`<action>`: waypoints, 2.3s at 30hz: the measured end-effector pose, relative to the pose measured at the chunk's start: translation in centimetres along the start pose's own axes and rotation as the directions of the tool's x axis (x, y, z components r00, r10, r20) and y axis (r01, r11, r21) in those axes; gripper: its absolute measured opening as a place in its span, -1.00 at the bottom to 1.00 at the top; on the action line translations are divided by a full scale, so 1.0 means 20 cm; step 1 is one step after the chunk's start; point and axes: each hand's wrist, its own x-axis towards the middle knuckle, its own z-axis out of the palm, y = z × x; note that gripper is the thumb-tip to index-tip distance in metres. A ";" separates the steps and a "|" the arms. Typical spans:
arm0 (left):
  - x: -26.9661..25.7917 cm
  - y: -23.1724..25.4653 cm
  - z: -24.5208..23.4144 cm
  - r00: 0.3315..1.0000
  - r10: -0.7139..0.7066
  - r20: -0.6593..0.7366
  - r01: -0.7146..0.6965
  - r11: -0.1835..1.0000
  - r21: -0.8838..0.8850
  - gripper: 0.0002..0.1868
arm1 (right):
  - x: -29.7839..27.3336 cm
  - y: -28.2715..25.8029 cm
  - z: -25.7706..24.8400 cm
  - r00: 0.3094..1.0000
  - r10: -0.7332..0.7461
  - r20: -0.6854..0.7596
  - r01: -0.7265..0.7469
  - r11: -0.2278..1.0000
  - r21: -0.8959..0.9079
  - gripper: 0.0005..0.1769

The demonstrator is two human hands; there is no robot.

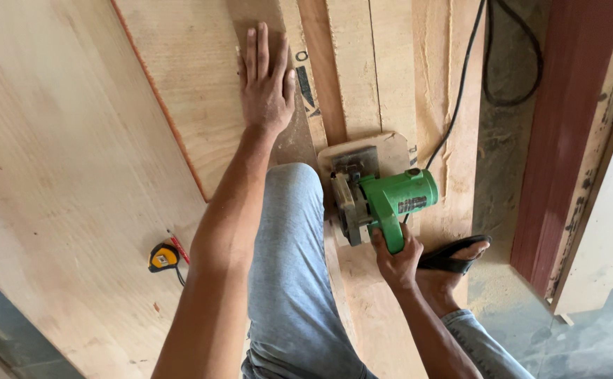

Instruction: The person measures and marks a plywood sheet with a tape measure and pencil, then uses a circular saw to cut the sheet into several strips. The person aligns a guide strip along the marked lines before each cut and stacks the finished pieces at the end.

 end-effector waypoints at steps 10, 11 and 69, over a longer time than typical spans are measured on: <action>-0.02 0.01 -0.05 0.998 -0.033 0.045 0.034 0.999 -0.010 -0.39 | 0.00 -0.04 0.04 1.000 0.000 -0.017 0.000 1.000 0.017 -0.72; -0.02 0.01 -0.05 0.999 -0.027 0.034 0.027 1.000 -0.015 -0.38 | 0.00 -0.04 0.04 1.000 -0.004 -0.027 0.004 1.000 -0.010 -0.72; -0.02 0.03 -0.09 0.999 -0.019 -0.039 0.016 0.996 -0.085 -0.37 | 0.11 -0.15 0.09 0.998 0.017 -0.066 -0.020 0.999 -0.044 -0.71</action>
